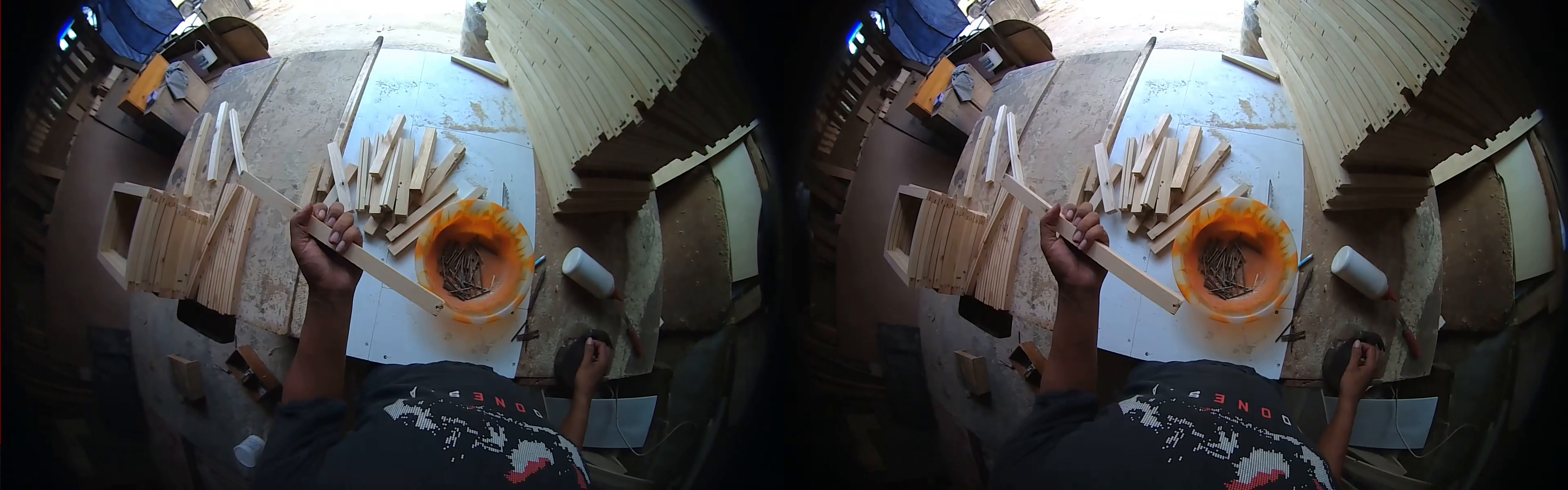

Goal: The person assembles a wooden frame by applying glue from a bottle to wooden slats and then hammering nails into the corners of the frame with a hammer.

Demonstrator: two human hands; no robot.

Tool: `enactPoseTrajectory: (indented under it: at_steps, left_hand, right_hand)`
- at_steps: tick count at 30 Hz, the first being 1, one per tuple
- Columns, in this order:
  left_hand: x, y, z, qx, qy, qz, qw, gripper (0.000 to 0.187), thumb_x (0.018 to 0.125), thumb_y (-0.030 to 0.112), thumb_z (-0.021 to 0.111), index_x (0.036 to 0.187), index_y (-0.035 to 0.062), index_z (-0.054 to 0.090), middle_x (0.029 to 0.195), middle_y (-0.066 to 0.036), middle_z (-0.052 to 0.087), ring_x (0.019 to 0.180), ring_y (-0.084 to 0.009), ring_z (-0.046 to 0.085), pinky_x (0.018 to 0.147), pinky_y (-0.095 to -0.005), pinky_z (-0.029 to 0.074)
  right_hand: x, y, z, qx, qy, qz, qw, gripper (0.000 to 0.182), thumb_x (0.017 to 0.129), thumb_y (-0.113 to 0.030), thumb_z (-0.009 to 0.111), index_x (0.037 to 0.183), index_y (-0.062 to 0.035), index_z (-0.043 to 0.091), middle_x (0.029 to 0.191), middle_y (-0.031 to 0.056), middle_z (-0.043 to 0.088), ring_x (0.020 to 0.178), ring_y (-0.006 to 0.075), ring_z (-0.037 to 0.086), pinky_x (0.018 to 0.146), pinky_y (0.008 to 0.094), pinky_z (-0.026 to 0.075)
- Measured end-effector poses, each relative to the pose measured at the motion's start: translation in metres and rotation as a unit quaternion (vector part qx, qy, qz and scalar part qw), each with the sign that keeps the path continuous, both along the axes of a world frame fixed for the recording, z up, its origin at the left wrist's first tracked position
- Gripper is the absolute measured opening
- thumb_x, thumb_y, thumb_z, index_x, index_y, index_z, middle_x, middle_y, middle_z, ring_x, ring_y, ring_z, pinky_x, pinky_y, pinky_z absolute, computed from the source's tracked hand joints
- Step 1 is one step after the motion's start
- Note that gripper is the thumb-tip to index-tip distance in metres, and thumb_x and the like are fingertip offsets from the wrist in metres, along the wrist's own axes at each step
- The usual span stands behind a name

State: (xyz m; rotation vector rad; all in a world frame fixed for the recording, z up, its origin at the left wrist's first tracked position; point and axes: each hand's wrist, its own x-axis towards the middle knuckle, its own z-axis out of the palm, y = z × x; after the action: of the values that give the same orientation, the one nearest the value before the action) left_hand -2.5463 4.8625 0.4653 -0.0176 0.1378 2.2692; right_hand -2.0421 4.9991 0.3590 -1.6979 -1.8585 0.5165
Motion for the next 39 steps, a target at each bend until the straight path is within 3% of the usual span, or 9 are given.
enactPoseTrajectory:
  at_steps: [4,7,10,16,17,23,26,32,39]
  left_hand:
    - [-0.002,0.001,-0.006,0.003,0.042,-0.027,0.999,0.026,0.091,0.025,0.06,0.083,0.0056,0.044,0.076,-0.003,0.039,0.059,-0.0114,0.041,0.051,-0.0244,0.04]
    - [0.008,0.01,0.003,-0.113,0.003,0.056,0.992,0.026,0.091,0.026,0.06,0.088,0.0039,0.047,0.079,-0.006,0.041,0.069,-0.0163,0.046,0.063,-0.03,0.045]
    - [0.0,0.01,-0.016,-0.157,0.013,0.066,0.985,0.031,0.09,0.025,0.059,0.105,-0.0005,0.05,0.094,-0.012,0.052,0.086,-0.0252,0.053,0.089,-0.0429,0.049]
    - [0.0,0.017,-0.029,-0.192,0.023,0.071,0.979,0.036,0.098,0.03,0.056,0.117,-0.0002,0.05,0.11,-0.016,0.057,0.117,-0.0323,0.055,0.106,-0.0511,0.046]
    - [0.004,0.016,-0.025,-0.221,0.041,0.075,0.972,0.042,0.095,0.037,0.057,0.116,0.0014,0.051,0.11,-0.015,0.057,0.119,-0.0317,0.055,0.102,-0.0511,0.05]
    - [0.011,0.008,-0.019,-0.231,0.029,0.076,0.97,0.035,0.091,0.036,0.064,0.112,0.0099,0.054,0.102,-0.012,0.059,0.106,-0.0298,0.061,0.097,-0.0522,0.053]
    - [0.014,0.001,-0.019,-0.227,0.024,0.075,0.971,0.031,0.09,0.035,0.064,0.11,0.012,0.055,0.097,-0.01,0.059,0.103,-0.0292,0.062,0.096,-0.0513,0.053]
    - [0.027,-0.015,-0.009,-0.212,0.099,0.102,0.967,0.03,0.092,0.034,0.063,0.109,0.0111,0.055,0.096,-0.01,0.061,0.105,-0.0296,0.062,0.097,-0.0514,0.053]
    - [0.041,-0.028,0.008,-0.218,0.108,0.129,0.961,0.03,0.09,0.033,0.066,0.107,0.013,0.052,0.09,-0.007,0.062,0.096,-0.0262,0.065,0.087,-0.0465,0.057]
  right_hand:
    - [0.0,0.0,-0.004,0.002,0.007,0.008,1.0,0.026,0.097,-0.025,0.057,0.089,0.0,0.057,0.09,0.0098,0.055,0.085,0.0226,0.053,0.078,0.034,0.041]
    - [0.002,0.0,-0.008,-0.001,0.02,0.013,1.0,0.025,0.097,-0.024,0.057,0.09,-0.0001,0.058,0.091,0.01,0.055,0.086,0.0229,0.053,0.08,0.0343,0.041]
    - [0.005,0.0,-0.01,0.0,0.032,0.014,0.999,0.025,0.096,-0.025,0.058,0.091,-0.0002,0.058,0.091,0.0101,0.055,0.087,0.0233,0.054,0.081,0.0348,0.042]
    - [0.012,-0.004,-0.021,0.014,0.042,0.016,0.999,0.023,0.095,-0.023,0.059,0.089,-0.0001,0.058,0.09,0.0113,0.056,0.087,0.025,0.055,0.082,0.0357,0.042]
    - [0.017,-0.003,-0.028,0.023,0.041,0.02,0.999,0.023,0.095,-0.022,0.059,0.089,-0.0001,0.059,0.09,0.0116,0.056,0.087,0.0255,0.055,0.082,0.0359,0.042]
    - [0.016,-0.015,-0.022,0.016,0.066,0.029,0.997,0.021,0.094,-0.02,0.06,0.087,0.0003,0.058,0.091,0.0144,0.057,0.09,0.0293,0.055,0.09,0.04,0.041]
    - [0.018,-0.017,-0.029,0.078,0.036,0.048,0.995,0.022,0.096,-0.021,0.059,0.089,0.0002,0.059,0.087,0.01,0.057,0.086,0.0222,0.055,0.086,0.0346,0.043]
    - [0.008,-0.03,-0.012,0.025,0.061,0.056,0.996,0.024,0.095,-0.022,0.06,0.089,0.0012,0.059,0.09,0.0118,0.058,0.09,0.0237,0.055,0.093,0.0371,0.04]
    - [0.002,-0.04,-0.007,0.026,0.089,0.056,0.994,0.019,0.093,-0.017,0.061,0.089,0.0021,0.06,0.089,0.0141,0.059,0.086,0.0263,0.056,0.084,0.0368,0.043]
